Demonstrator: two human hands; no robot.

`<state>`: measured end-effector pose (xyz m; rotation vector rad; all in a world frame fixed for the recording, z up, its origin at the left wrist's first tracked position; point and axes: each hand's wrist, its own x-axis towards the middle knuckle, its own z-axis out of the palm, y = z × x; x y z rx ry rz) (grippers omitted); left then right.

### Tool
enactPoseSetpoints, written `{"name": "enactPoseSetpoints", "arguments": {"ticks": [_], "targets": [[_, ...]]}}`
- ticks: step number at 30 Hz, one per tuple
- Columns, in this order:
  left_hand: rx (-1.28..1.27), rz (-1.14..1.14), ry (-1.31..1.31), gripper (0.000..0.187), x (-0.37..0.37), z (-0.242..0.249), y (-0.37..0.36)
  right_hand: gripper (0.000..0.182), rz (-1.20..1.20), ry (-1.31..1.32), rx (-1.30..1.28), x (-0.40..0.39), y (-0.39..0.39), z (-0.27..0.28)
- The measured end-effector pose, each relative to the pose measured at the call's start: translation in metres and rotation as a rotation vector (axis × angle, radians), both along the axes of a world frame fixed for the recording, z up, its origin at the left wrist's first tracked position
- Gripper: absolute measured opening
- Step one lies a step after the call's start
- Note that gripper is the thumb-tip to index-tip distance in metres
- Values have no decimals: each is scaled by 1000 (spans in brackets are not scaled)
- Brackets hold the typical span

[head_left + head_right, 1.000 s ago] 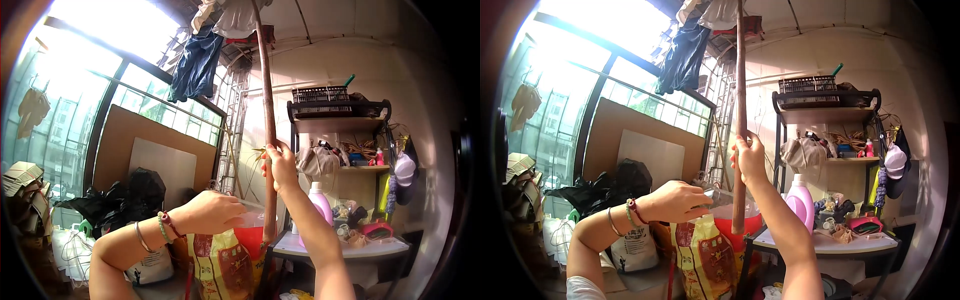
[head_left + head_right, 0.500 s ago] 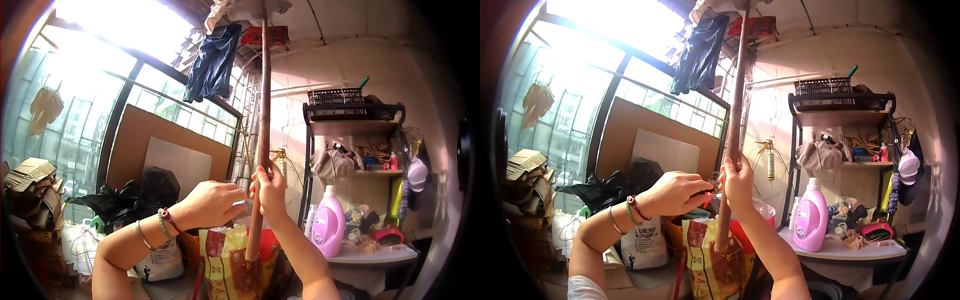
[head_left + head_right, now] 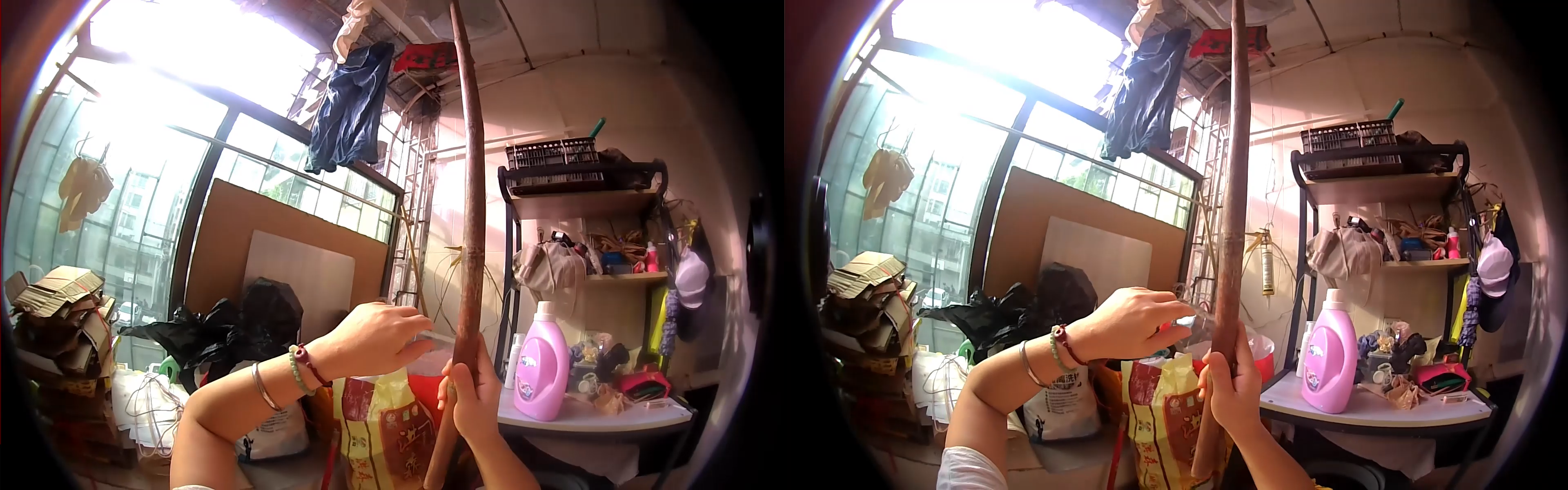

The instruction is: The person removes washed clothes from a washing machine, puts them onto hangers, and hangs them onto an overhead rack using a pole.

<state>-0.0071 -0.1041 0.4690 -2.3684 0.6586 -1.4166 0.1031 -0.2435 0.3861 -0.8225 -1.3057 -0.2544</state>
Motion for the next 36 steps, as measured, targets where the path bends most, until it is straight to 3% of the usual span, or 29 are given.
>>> {"name": "enactPoseSetpoints", "arguments": {"ticks": [8, 10, 19, 23, 28, 30, 32, 36], "targets": [[-116, -190, 47, 32, 20, 1, -40, 55, -65, -29, -4, -2, -39, -5], [-216, -374, -32, 38, 25, 1, -50, 56, 39, -13, -33, -12, -49, -5], [-566, -761, -29, 76, 16, 17, -107, 61, 352, -105, -83, -32, -55, 1], [-764, -893, 75, 74, 0, 41, -101, 62, 383, -114, -121, -27, -38, 22], [-845, -914, 24, 50, -44, 80, -65, 49, 744, -141, -380, -35, 3, 7], [-852, -856, 40, 46, -61, 97, -52, 45, 821, -134, -353, -44, 15, 0], [-842, -866, 19, 40, -63, 109, -45, 52, 779, -114, -358, -48, 20, 12], [-890, -865, 26, 43, -62, 131, -26, 48, 703, -112, -310, -51, 36, 37]]}}
